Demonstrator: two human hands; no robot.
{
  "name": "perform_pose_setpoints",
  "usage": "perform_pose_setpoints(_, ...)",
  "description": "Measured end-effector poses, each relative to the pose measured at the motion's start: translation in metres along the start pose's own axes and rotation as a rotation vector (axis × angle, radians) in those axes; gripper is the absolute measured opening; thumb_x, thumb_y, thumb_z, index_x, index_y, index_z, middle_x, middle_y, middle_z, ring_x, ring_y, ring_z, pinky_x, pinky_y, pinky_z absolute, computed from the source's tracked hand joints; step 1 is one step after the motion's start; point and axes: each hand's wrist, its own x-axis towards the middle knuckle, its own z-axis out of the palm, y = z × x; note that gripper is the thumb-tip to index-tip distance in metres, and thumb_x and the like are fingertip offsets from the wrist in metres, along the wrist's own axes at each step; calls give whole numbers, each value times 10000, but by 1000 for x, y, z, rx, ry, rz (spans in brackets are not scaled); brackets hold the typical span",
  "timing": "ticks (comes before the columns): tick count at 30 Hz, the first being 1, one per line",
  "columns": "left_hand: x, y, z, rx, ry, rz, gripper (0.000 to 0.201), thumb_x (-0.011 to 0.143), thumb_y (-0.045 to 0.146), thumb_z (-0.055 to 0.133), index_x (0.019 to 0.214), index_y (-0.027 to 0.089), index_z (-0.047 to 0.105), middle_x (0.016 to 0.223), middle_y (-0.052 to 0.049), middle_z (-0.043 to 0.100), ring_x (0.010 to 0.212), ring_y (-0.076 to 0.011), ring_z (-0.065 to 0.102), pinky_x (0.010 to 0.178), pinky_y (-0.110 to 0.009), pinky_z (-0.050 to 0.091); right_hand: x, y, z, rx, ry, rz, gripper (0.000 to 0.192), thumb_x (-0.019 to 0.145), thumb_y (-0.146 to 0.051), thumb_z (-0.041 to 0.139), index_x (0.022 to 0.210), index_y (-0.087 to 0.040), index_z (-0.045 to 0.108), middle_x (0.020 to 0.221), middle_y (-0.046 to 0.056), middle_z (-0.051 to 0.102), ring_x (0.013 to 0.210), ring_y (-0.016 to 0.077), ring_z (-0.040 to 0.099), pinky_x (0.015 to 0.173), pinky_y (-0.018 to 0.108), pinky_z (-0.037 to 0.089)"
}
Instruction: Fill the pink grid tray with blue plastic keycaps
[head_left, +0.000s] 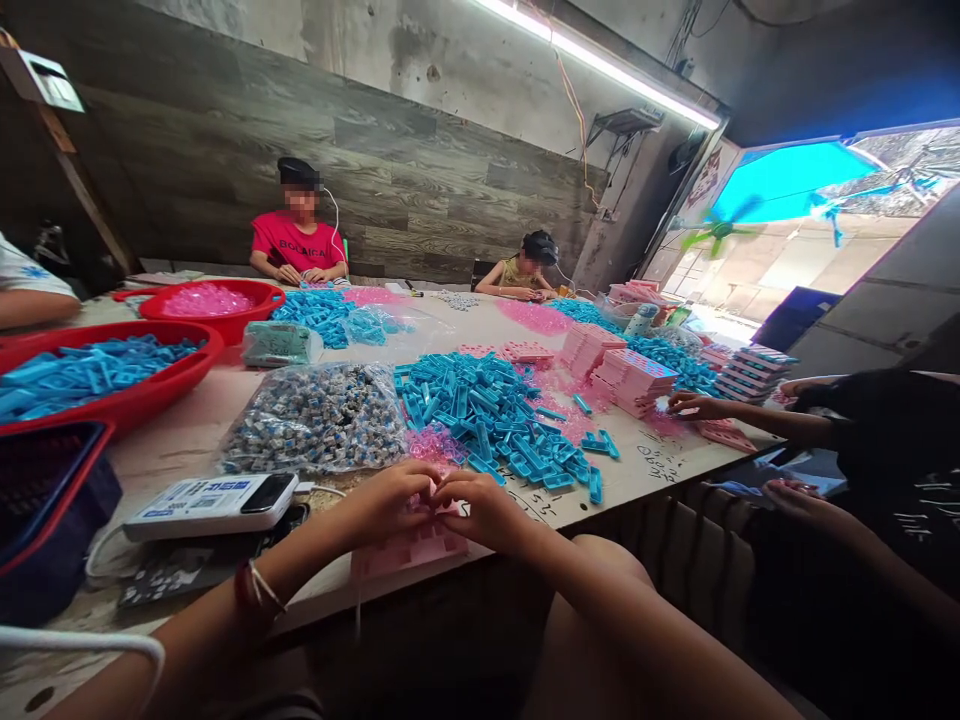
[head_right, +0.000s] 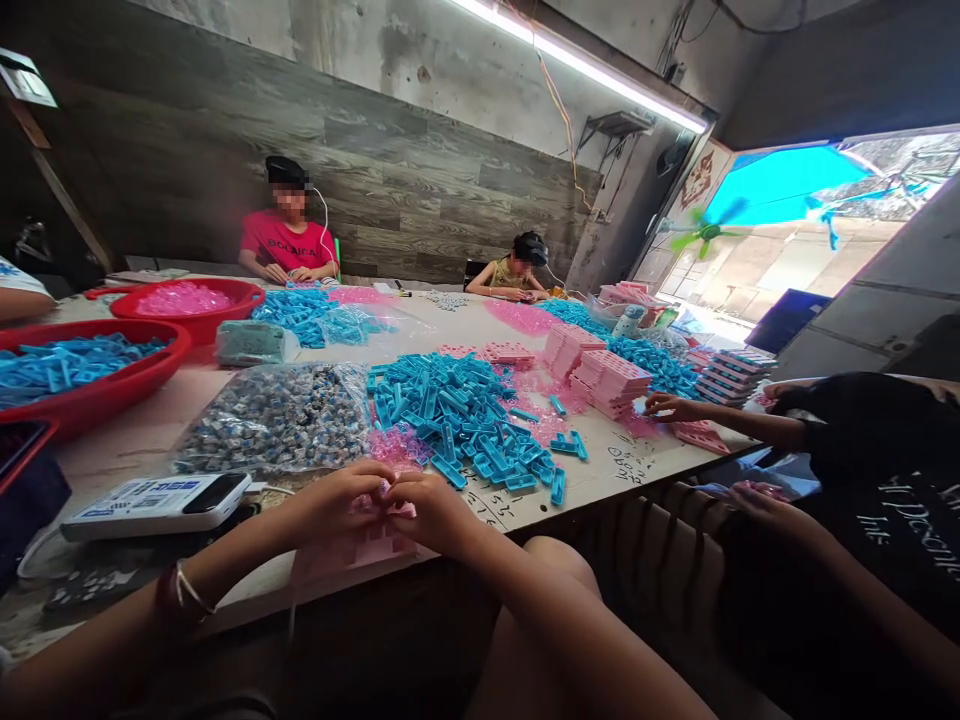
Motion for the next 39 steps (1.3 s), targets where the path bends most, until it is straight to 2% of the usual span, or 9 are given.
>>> perform_pose_setpoints(5, 1, 1, -3, 73, 28, 16, 81, 797, 247, 629, 790, 169, 647, 1014, -76, 644, 942, -183, 582, 831, -303, 458, 0, -1, -1, 33, 16, -33, 96, 746, -91, 647, 776, -177, 678, 856, 50, 677, 833, 163, 636, 758, 254, 496)
perform_pose_setpoints(9, 0, -1, -6, 139, 20, 53, 85, 801, 274, 641, 786, 206, 689, 927, -38, 674, 892, -173, 598, 850, -310, 440, 0, 0, -2, 45, 29, -37, 79, 753, -109, 650, 774, -170, 696, 857, 59, 681, 805, 160, 640, 730, 253, 500)
perform_pose_setpoints(14, 0, -2, -7, 139, 11, 9, 95, 803, 281, 643, 802, 205, 701, 884, -35, 665, 848, -165, 586, 767, -274, 444, 0, -2, -4, 36, 9, -37, 92, 745, -97, 663, 780, -171, 705, 839, 51, 691, 788, 158, 638, 723, 249, 493)
perform_pose_setpoints(20, 1, 1, -7, 154, 28, -30, 121, 780, 294, 671, 718, 195, 701, 787, -33, 644, 787, -160, 566, 711, -259, 423, 2, -3, -5, -30, -14, -34, 92, 738, -87, 672, 777, -168, 689, 800, 36, 694, 767, 150, 635, 738, 248, 484)
perform_pose_setpoints(26, -1, -4, -6, 143, 3, -53, 203, 809, 301, 637, 660, 175, 694, 701, -18, 604, 696, -124, 532, 620, -221, 372, 1, 0, -4, -72, 22, -46, 67, 720, -117, 698, 738, -181, 701, 851, 47, 674, 798, 158, 620, 729, 263, 490)
perform_pose_setpoints(33, 0, -1, -6, 77, -12, -25, 237, 817, 296, 624, 625, 172, 688, 683, -11, 620, 649, -102, 528, 622, -205, 370, 4, 9, -6, 46, -19, -103, 68, 728, -129, 690, 739, -195, 696, 935, 39, 701, 969, 187, 624, 902, 324, 479)
perform_pose_setpoints(39, 1, 0, -3, 70, -45, -121, 138, 786, 230, 657, 681, 164, 718, 704, -24, 647, 640, -106, 560, 594, -190, 374, 5, 12, -6, 58, -69, -108, 41, 761, -169, 664, 727, -172, 686, 964, 67, 700, 921, 173, 654, 791, 258, 518)
